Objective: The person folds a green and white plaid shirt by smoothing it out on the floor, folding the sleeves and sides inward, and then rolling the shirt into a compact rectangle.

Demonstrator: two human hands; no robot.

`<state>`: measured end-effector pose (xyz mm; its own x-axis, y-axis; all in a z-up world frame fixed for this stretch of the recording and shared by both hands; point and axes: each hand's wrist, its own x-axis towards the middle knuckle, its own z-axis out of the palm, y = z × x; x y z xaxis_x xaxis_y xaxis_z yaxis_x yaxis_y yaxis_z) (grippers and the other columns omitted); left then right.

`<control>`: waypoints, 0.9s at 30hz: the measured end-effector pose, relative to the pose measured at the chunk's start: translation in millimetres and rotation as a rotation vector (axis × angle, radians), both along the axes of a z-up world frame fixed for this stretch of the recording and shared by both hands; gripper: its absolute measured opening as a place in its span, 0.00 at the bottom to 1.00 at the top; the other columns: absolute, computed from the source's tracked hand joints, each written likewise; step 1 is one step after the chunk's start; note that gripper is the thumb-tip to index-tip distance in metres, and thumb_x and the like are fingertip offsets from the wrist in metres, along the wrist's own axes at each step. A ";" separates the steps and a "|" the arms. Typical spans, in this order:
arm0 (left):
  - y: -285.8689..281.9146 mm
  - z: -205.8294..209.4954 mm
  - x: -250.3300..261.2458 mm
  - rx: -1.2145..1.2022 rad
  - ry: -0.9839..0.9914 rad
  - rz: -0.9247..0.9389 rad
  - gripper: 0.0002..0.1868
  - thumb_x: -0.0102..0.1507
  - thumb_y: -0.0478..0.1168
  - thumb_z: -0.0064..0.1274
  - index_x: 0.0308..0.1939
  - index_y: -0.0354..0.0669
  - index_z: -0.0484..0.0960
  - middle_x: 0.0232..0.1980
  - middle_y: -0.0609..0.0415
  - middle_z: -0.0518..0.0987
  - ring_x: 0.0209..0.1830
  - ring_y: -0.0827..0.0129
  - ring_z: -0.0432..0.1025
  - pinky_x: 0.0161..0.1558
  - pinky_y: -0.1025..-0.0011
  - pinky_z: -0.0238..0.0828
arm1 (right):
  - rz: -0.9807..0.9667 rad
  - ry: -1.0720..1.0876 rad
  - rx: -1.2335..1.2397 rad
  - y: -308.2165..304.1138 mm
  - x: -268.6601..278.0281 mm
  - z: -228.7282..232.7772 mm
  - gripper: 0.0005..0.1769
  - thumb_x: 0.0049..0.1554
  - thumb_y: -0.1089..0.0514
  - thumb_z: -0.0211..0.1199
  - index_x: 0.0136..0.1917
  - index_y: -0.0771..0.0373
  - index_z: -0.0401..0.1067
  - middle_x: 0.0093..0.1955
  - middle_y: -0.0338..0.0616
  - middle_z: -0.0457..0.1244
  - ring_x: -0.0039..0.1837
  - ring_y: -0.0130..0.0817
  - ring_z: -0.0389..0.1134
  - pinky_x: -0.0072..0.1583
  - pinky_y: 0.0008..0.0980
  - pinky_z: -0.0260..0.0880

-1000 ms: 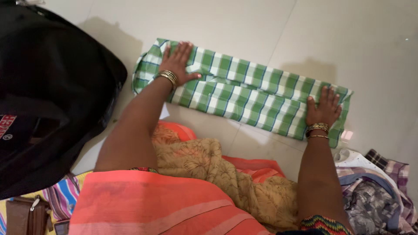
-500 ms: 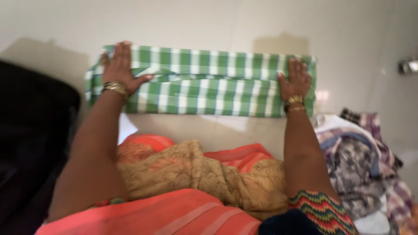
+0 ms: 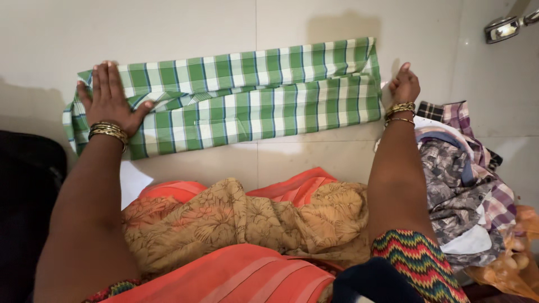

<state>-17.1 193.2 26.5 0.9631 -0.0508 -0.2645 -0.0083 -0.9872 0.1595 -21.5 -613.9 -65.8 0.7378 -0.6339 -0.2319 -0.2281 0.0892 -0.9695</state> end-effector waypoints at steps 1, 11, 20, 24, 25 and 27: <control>1.4 -0.1 -1.4 -0.002 0.005 0.002 0.62 0.58 0.82 0.24 0.82 0.46 0.33 0.86 0.49 0.36 0.86 0.64 0.29 0.78 0.45 0.16 | 0.002 0.005 -0.002 4.7 -2.3 0.2 0.37 0.67 0.35 0.73 0.42 0.66 0.58 0.33 0.32 0.50 0.38 0.29 0.48 0.41 0.34 0.52; -10.0 7.3 -0.8 -0.060 0.012 0.019 0.62 0.59 0.83 0.26 0.82 0.45 0.34 0.86 0.49 0.37 0.86 0.63 0.29 0.78 0.44 0.16 | 0.371 0.568 -0.445 145.5 26.0 85.9 0.27 0.40 0.50 0.83 0.50 0.59 0.77 0.50 0.44 0.72 0.54 0.40 0.74 0.59 0.39 0.74; -16.8 6.8 4.0 -0.097 -0.012 0.020 0.63 0.59 0.84 0.28 0.83 0.45 0.35 0.87 0.50 0.38 0.86 0.63 0.30 0.78 0.43 0.16 | 0.711 0.540 -1.012 237.0 63.1 190.4 0.37 0.48 0.49 0.81 0.59 0.76 0.70 0.59 0.65 0.67 0.58 0.52 0.71 0.58 0.45 0.73; -16.8 3.7 3.2 -0.102 -0.015 0.022 0.63 0.59 0.84 0.28 0.83 0.45 0.35 0.87 0.50 0.38 0.87 0.62 0.30 0.79 0.43 0.16 | 1.083 0.346 -0.612 321.3 36.2 229.6 0.41 0.56 0.47 0.79 0.70 0.70 0.62 0.65 0.60 0.65 0.63 0.43 0.69 0.61 0.37 0.72; -16.6 3.3 4.3 -0.099 -0.010 0.023 0.63 0.59 0.84 0.28 0.83 0.45 0.35 0.87 0.50 0.38 0.87 0.62 0.30 0.79 0.43 0.16 | 1.095 0.226 -0.357 331.6 29.2 239.6 0.36 0.56 0.50 0.76 0.68 0.69 0.64 0.63 0.54 0.65 0.62 0.41 0.69 0.60 0.38 0.74; -16.4 1.7 3.8 -0.095 -0.019 0.016 0.63 0.59 0.83 0.29 0.83 0.44 0.36 0.87 0.50 0.38 0.87 0.62 0.30 0.79 0.42 0.16 | 1.098 0.109 -0.098 338.9 24.4 246.8 0.31 0.56 0.52 0.74 0.66 0.68 0.67 0.61 0.49 0.65 0.61 0.40 0.69 0.59 0.38 0.76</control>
<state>-13.2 176.7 28.2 0.9688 -0.0598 -0.2407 0.0030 -0.9676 0.2525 2.9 -275.1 181.0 0.8889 0.3329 -0.3146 -0.2210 -0.2899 -0.9312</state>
